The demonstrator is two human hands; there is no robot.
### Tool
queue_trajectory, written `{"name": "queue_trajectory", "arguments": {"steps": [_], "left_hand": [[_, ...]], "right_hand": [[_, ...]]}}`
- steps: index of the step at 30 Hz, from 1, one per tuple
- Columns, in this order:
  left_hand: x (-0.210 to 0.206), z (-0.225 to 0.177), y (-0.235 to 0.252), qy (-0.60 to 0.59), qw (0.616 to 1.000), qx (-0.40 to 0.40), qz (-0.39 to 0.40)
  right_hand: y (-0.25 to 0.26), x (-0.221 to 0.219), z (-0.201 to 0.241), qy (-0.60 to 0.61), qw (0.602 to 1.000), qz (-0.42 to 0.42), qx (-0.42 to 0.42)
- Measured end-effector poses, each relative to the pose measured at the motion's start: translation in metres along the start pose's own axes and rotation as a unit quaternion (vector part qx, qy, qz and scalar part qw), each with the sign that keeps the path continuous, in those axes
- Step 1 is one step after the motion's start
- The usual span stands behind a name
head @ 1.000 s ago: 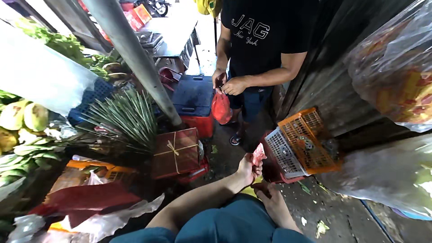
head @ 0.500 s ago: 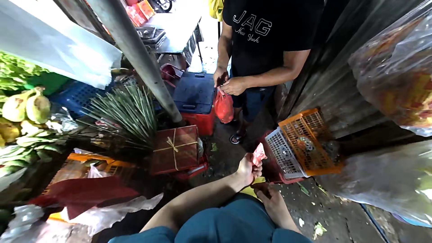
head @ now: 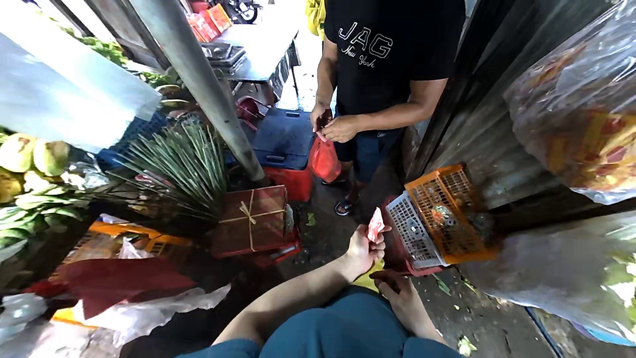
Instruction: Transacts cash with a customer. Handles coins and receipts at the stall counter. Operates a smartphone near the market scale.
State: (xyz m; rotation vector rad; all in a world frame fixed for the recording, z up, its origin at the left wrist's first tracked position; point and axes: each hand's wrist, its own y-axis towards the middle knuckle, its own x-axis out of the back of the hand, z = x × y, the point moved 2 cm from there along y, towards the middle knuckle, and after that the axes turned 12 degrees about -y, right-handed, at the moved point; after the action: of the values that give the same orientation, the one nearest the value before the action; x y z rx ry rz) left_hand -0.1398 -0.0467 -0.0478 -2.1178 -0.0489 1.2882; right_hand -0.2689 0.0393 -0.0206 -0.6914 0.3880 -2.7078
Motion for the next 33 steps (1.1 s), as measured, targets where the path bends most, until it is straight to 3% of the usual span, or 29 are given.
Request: {"name": "queue_trajectory", "arguments": {"steps": [13,33], "left_hand": [[-0.001,-0.009,0.002,-0.005,1.0,0.019,-0.003],[0.018,-0.023,0.001,-0.013,0.998,0.043,-0.037]], "right_hand": [[0.0,-0.005,0.01,0.011,0.999,-0.034,-0.017],[0.013,-0.029,0.022,-0.007,0.998,0.026,-0.05]]}}
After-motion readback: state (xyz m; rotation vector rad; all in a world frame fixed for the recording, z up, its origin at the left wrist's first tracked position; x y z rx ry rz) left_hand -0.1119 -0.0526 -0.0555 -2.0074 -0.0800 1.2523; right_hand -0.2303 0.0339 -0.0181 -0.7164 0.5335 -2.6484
